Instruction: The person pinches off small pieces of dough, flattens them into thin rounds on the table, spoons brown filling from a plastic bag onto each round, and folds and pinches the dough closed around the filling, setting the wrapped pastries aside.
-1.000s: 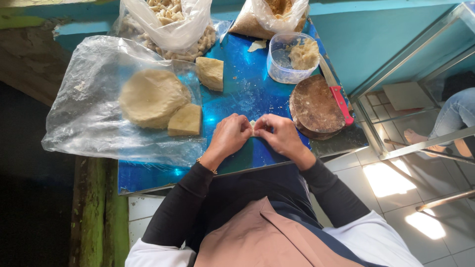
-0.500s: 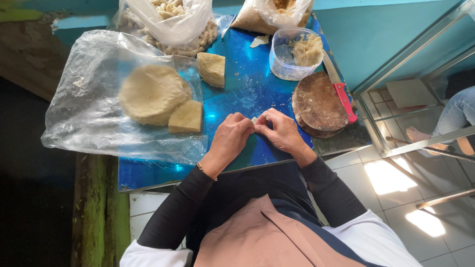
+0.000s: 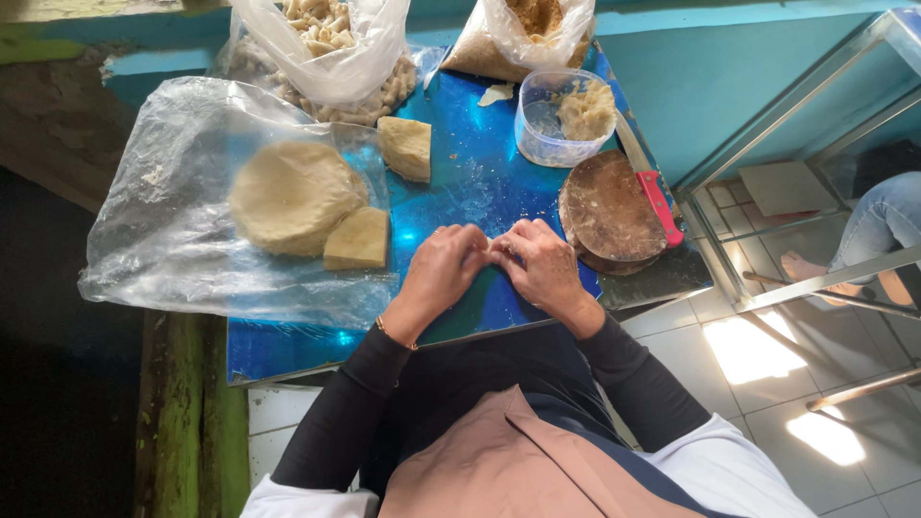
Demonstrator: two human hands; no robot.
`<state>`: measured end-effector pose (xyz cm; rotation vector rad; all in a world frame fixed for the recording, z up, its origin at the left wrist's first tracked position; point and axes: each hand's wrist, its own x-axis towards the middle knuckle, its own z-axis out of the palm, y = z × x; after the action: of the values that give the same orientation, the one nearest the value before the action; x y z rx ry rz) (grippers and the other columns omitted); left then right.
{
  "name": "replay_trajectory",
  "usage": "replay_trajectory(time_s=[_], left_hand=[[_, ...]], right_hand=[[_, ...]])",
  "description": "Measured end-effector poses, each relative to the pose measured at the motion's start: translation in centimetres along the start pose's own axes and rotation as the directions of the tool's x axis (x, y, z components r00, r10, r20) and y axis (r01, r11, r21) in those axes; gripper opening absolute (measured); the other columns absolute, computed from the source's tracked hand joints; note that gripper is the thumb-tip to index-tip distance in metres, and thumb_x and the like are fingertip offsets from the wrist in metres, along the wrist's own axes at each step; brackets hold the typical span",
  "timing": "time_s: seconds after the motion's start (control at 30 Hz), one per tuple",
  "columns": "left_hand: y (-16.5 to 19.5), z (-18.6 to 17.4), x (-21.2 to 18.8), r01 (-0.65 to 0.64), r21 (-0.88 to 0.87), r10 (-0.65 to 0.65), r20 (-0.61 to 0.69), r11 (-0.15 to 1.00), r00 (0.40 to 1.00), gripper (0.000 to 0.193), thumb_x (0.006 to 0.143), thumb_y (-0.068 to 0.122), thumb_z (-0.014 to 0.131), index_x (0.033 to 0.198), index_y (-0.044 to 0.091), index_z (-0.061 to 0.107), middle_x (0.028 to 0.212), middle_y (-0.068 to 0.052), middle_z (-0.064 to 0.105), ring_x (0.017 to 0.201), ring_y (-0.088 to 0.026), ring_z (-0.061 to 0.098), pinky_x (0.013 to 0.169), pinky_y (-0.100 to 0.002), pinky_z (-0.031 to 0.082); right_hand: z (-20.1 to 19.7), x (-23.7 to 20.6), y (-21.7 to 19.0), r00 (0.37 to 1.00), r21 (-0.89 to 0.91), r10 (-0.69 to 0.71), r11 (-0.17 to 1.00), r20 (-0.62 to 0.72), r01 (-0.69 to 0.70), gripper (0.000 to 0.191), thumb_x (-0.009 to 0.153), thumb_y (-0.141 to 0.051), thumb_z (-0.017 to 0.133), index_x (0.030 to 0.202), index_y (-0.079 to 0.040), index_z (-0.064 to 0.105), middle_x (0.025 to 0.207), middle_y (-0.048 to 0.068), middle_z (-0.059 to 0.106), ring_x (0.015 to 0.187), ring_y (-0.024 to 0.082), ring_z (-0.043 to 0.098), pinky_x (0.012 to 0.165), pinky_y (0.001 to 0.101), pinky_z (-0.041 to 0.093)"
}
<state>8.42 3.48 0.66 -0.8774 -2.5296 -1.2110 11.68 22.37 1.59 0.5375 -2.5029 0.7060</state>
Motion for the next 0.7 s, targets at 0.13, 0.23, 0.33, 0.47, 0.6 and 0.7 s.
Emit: replay_trajectory(time_s=[0.13, 0.23, 0.33, 0.47, 0.6, 0.7], left_hand=[[-0.2, 0.8, -0.7, -0.129, 0.12, 0.139, -0.078, 0.984, 0.987, 0.007, 0.091, 0.016, 0.068, 0.093, 0.009, 0.069, 0.092, -0.01, 0.063, 0.092, -0.033, 0.062, 0.077, -0.044, 0.053], [-0.4, 1.1, -0.2, -0.06, 0.149, 0.07, -0.064, 0.987, 0.995, 0.008, 0.091, 0.017, 0.069, 0.087, 0.01, 0.07, 0.09, -0.011, 0.063, 0.092, -0.034, 0.063, 0.075, -0.045, 0.052], [-0.6, 1.0, 0.4, -0.054, 0.166, 0.06, -0.032, 0.985, 0.998, 0.01, 0.093, 0.015, 0.067, 0.086, 0.009, 0.07, 0.092, -0.012, 0.063, 0.094, -0.034, 0.063, 0.076, -0.045, 0.053], [-0.5, 0.4, 0.5, -0.031, 0.076, 0.033, -0.019, 0.997, 0.999, 0.01, 0.088, 0.015, 0.069, 0.093, 0.006, 0.068, 0.089, -0.013, 0.061, 0.089, -0.034, 0.062, 0.075, -0.046, 0.052], [-0.6, 0.1, -0.2, -0.127, 0.019, 0.128, -0.033, 0.992, 0.991, 0.012, 0.088, 0.01, 0.07, 0.097, 0.003, 0.065, 0.09, -0.013, 0.061, 0.088, -0.034, 0.063, 0.075, -0.044, 0.052], [-0.8, 0.6, -0.2, -0.17, 0.096, 0.175, -0.056, 0.981, 0.983, 0.003, 0.091, 0.007, 0.068, 0.093, 0.007, 0.066, 0.09, -0.012, 0.062, 0.09, -0.034, 0.064, 0.078, -0.044, 0.053]], right_hand=[[0.2, -0.3, -0.5, 0.999, -0.008, 0.015, 1.0, -0.036, -0.016, 0.009, 0.09, -0.018, 0.076, 0.092, -0.01, 0.073, 0.092, 0.003, 0.066, 0.089, 0.026, 0.064, 0.073, 0.04, 0.051], [-0.2, -0.8, -0.9, 0.999, -0.125, -0.045, 0.991, -0.029, 0.041, 0.021, 0.088, -0.019, 0.076, 0.106, -0.007, 0.074, 0.09, 0.004, 0.066, 0.085, 0.025, 0.064, 0.07, 0.0437, 0.047], [-0.7, -0.7, -0.6, 0.996, -0.122, -0.086, 0.989, -0.001, 0.085, 0.018, 0.084, -0.02, 0.076, 0.099, -0.011, 0.074, 0.09, 0.001, 0.068, 0.084, 0.024, 0.065, 0.069, 0.0437, 0.046], [-0.5, 0.1, 0.3, 0.997, -0.089, -0.067, 0.994, 0.023, 0.069, 0.007, 0.088, -0.018, 0.077, 0.091, -0.013, 0.072, 0.092, 0.002, 0.067, 0.088, 0.025, 0.064, 0.071, 0.0418, 0.048], [0.0, -0.2, 0.1, 0.998, -0.124, -0.048, 0.991, -0.026, 0.045, 0.007, 0.087, -0.014, 0.076, 0.092, -0.014, 0.072, 0.094, 0.004, 0.066, 0.092, 0.027, 0.063, 0.073, 0.0407, 0.049], [0.3, -1.2, -1.0, 0.996, -0.251, -0.07, 0.967, -0.055, 0.054, 0.026, 0.085, -0.011, 0.075, 0.111, -0.011, 0.073, 0.099, 0.003, 0.067, 0.093, 0.026, 0.063, 0.075, 0.0411, 0.048]])
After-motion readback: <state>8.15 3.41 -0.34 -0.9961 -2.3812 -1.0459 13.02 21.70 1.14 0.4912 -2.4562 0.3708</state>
